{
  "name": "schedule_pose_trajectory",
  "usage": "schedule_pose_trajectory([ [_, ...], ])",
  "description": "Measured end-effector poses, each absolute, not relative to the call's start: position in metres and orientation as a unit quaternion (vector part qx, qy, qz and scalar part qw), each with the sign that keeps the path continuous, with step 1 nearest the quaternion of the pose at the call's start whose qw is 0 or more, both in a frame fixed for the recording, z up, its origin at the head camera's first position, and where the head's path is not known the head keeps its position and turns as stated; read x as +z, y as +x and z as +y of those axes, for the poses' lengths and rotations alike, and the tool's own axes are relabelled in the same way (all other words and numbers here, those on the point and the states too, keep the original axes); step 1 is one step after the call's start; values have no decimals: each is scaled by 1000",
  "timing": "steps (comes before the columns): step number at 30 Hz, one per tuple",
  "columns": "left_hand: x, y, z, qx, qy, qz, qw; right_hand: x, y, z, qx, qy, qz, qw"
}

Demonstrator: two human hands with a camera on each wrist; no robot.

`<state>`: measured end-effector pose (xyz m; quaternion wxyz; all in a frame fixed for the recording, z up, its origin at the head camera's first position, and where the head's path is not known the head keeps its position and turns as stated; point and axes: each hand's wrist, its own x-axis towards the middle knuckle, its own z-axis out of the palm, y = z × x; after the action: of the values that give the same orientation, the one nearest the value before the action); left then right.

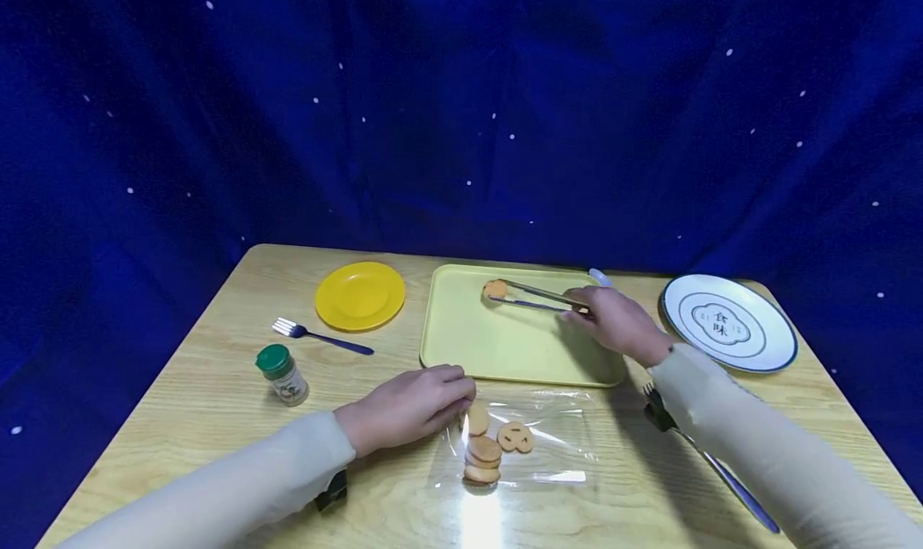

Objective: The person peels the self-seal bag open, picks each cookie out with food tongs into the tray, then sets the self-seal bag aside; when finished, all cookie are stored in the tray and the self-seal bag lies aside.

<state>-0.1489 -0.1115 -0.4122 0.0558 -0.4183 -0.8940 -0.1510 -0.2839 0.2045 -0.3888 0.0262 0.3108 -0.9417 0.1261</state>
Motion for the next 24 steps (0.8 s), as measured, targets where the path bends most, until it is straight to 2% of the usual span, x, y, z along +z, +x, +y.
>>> schedule_pose_trajectory([
  [5, -414, -150, -111, -148, -418, -895, 52, -396, -294, 172, 115, 303, -946, 12],
  [11, -414, -150, -110, -150, -420, -893, 50, -398, -297, 162, 132, 280, -950, -27],
  [18, -413, -150, -110, -153, -419, -894, 41, -381, -290, 178, 153, 293, -944, -12],
  [24, -414, -150, -110, -153, -415, -896, 37, -358, -264, 222, 200, 311, -929, 10],
])
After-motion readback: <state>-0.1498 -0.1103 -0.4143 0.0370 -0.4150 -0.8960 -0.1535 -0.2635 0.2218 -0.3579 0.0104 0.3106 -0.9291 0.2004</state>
